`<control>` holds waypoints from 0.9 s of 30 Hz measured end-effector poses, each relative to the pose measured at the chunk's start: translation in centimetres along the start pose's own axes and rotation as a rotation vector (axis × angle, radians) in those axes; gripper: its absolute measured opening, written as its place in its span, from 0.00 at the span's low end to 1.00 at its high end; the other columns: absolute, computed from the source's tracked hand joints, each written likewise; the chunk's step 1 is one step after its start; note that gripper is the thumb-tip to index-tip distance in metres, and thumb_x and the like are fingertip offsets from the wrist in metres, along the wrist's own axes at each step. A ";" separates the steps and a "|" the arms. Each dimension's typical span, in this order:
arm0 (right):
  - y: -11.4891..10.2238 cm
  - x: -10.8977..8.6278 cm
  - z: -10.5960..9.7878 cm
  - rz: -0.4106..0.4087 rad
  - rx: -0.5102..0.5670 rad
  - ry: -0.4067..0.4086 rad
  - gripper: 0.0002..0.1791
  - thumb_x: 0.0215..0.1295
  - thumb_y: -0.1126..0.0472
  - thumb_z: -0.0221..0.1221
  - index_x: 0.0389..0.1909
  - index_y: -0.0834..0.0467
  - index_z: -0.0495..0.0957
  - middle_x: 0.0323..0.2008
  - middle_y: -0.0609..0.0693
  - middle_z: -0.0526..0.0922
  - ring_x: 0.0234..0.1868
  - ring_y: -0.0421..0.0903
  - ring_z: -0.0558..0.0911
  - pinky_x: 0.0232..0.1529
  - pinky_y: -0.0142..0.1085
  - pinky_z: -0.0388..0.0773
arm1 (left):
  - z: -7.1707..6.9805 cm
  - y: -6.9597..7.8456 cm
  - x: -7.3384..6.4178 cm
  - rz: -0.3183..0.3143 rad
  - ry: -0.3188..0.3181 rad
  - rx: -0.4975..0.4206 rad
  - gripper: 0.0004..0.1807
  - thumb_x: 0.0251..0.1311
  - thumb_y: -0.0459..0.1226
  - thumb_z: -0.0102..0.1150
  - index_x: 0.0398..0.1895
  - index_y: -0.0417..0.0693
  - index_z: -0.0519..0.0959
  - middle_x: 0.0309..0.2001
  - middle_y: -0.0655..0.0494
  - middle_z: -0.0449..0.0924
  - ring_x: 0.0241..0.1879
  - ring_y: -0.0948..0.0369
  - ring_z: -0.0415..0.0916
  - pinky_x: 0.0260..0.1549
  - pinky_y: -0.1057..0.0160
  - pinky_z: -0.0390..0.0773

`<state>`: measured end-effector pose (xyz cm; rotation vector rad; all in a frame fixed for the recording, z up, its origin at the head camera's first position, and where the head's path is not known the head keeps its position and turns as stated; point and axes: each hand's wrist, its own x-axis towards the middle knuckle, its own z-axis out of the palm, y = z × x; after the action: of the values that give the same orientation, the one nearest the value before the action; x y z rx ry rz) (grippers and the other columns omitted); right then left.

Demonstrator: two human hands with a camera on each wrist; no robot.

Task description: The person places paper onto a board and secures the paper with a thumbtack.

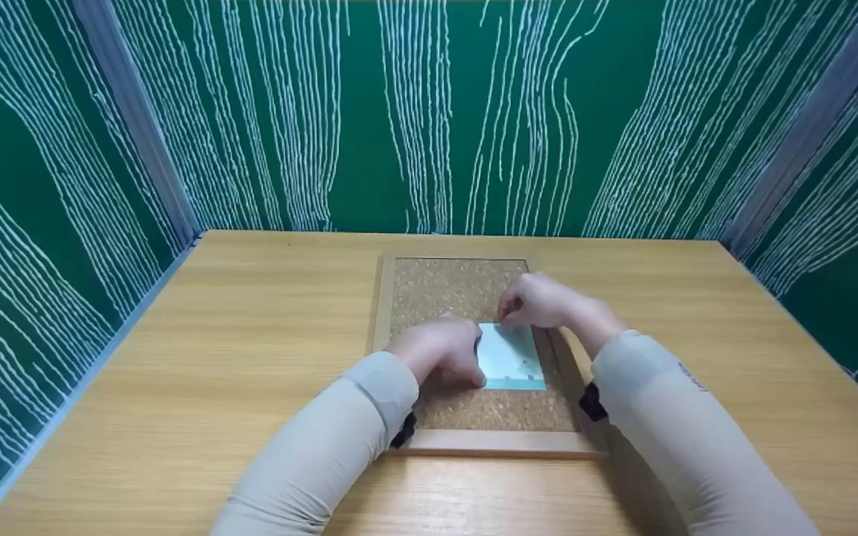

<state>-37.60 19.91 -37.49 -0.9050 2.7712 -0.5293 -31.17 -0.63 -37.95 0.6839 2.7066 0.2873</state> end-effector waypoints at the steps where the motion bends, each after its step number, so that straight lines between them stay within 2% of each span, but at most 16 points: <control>1: -0.1 0.2 0.1 0.000 -0.010 -0.013 0.04 0.65 0.66 0.68 0.38 0.55 0.89 0.34 0.45 0.86 0.37 0.45 0.82 0.43 0.44 0.81 | 0.0 0.0 0.0 -0.001 0.001 -0.003 0.23 0.53 0.50 0.74 0.47 0.47 0.80 0.39 0.56 0.78 0.41 0.56 0.71 0.38 0.59 0.73; 9: -0.7 0.7 0.6 0.021 -0.044 -0.063 0.05 0.65 0.66 0.67 0.37 0.54 0.89 0.33 0.44 0.86 0.36 0.44 0.82 0.44 0.44 0.80 | 0.0 0.0 0.0 -0.013 0.000 -0.026 0.26 0.53 0.50 0.74 0.51 0.48 0.81 0.41 0.57 0.78 0.43 0.56 0.71 0.40 0.59 0.73; 19: -1.0 0.7 0.7 0.040 -0.044 -0.074 0.06 0.67 0.64 0.66 0.41 0.53 0.89 0.37 0.46 0.87 0.40 0.45 0.84 0.48 0.46 0.81 | 0.1 0.1 -0.1 -0.020 0.005 -0.052 0.23 0.52 0.49 0.75 0.46 0.48 0.81 0.37 0.57 0.79 0.37 0.57 0.74 0.36 0.60 0.74; 27: -0.9 1.0 0.7 0.040 -0.047 -0.102 0.07 0.70 0.65 0.63 0.43 0.55 0.88 0.37 0.46 0.87 0.38 0.45 0.82 0.46 0.45 0.80 | 0.0 0.0 0.0 -0.014 0.003 -0.033 0.23 0.52 0.49 0.75 0.46 0.47 0.81 0.38 0.56 0.79 0.38 0.56 0.73 0.36 0.60 0.74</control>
<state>-37.73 18.51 -37.82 -0.8598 2.7135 -0.4010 -31.11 -0.61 -37.93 0.6550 2.7016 0.3294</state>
